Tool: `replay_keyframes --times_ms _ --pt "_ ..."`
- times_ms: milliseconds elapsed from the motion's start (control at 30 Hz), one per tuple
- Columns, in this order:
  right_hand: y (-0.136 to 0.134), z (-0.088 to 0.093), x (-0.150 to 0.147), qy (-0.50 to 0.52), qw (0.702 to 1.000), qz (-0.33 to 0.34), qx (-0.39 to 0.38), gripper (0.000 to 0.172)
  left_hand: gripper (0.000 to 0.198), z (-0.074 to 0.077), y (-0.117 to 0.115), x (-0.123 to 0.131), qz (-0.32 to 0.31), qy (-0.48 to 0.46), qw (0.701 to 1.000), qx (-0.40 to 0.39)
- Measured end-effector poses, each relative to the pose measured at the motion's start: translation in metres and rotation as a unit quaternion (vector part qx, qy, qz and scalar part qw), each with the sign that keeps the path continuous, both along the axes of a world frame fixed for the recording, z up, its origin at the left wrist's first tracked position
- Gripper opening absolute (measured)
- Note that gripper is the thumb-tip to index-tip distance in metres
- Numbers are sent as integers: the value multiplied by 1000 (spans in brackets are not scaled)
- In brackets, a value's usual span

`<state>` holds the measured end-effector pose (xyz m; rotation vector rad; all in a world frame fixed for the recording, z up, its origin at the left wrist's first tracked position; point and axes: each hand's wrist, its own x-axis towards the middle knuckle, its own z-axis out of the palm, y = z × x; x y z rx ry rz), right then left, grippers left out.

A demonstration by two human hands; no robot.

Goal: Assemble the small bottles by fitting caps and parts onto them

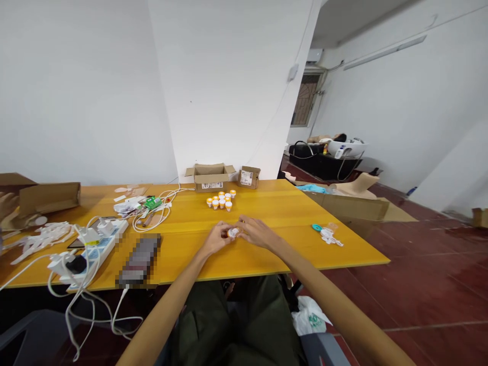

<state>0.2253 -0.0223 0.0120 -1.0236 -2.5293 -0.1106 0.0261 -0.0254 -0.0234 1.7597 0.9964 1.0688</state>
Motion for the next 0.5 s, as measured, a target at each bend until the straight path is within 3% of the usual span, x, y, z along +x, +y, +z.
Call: replay_keyframes --times_ms 267,500 --pt "-3 -3 2 13 1000 -5 -13 20 35 0 1 0 -1 -41 999 -28" --pt "-16 -2 0 84 989 -38 -113 10 30 -1 2 -2 -8 -65 997 -51"
